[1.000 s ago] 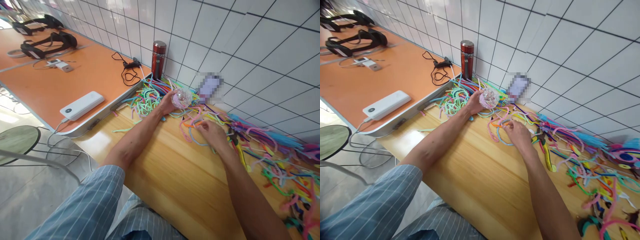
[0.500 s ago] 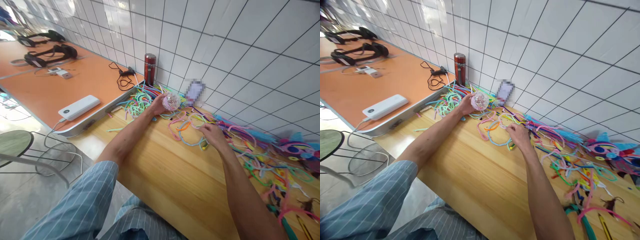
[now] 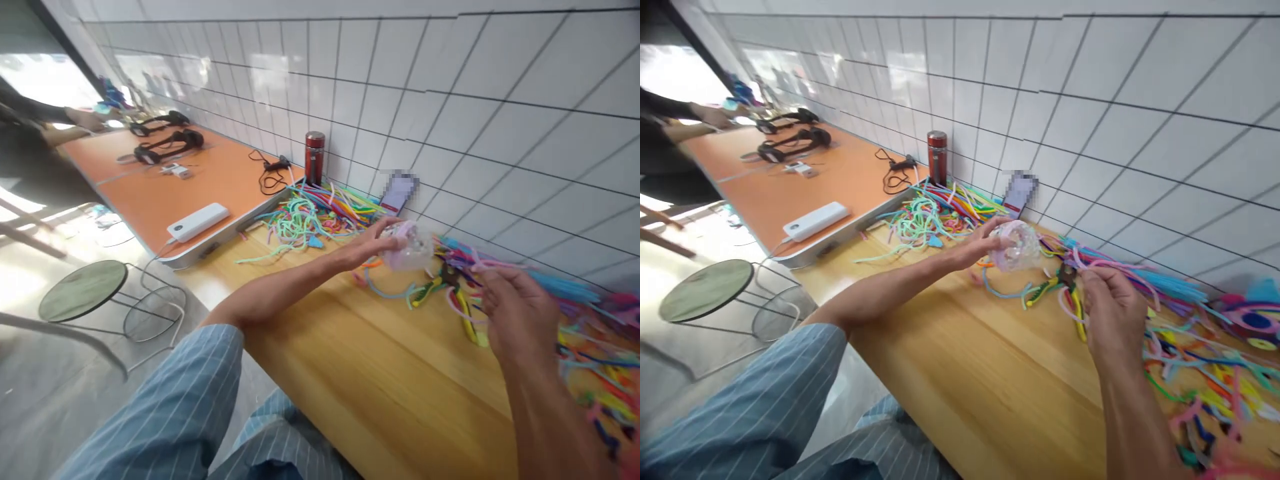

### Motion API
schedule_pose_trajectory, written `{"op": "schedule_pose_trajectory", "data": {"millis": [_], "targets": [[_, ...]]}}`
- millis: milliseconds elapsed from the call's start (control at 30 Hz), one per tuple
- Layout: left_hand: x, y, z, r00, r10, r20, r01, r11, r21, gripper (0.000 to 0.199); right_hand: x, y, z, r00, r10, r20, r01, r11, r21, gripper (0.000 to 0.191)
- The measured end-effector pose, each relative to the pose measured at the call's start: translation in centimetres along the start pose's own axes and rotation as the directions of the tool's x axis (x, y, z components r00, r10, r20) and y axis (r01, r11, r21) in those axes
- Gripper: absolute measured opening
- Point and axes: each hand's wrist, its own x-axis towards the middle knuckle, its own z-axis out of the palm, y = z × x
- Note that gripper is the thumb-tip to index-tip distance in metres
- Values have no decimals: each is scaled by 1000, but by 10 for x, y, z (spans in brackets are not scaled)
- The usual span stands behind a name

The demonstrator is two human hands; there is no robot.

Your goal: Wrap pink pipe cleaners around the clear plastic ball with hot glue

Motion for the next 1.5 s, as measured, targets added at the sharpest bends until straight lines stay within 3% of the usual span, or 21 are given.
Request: {"op": "schedule_pose_trajectory", "data": {"millis": [100,267,367,433,500,600,667,767,900,1033,1100,1267,1400,1500], "targets": [[-20,5,20,995,83,47,-89,984,156,74,-15,-1,-18,998,-40,37,43,997,-61,32],[-38,4,51,985,131,112,-151,968,200,84,-33,4,-44,969,-217,116,240,941,-241,23],[-45,-4,65,983,132,125,-161,951,262,82,-42,8,-54,922,-351,163,388,834,-394,23],[-49,-12,73,984,108,139,-143,951,273,81,-50,11,-60,866,-468,179,491,721,-489,24],[-52,-21,78,985,90,147,-126,958,258,80,-59,15,-65,832,-519,199,532,639,-555,23],[-54,-35,84,985,102,139,-131,967,219,79,-71,20,-71,864,-470,179,476,648,-595,21],[-56,-44,88,986,108,126,-131,973,191,80,-75,22,-71,913,-391,121,385,723,-573,21],[-60,-58,91,988,99,116,-118,977,176,81,-75,22,-67,967,-251,51,250,882,-399,21],[-67,-67,93,983,113,147,-140,972,188,81,-74,23,-63,985,-174,-11,167,961,-219,19],[-70,-66,91,964,175,202,-219,951,219,80,-75,30,-66,991,-78,107,98,974,-205,27],[-70,-62,88,948,192,254,-250,944,216,79,-73,36,-67,993,-52,102,73,973,-221,28],[-73,-52,87,876,172,451,-271,949,165,83,-66,40,-66,992,-120,36,125,937,-326,24],[-79,-50,92,767,180,616,-314,942,115,85,-65,36,-66,987,-93,129,138,904,-405,21],[-83,-51,96,707,231,668,-387,918,92,88,-68,37,-65,979,-71,192,147,897,-416,22]]}}
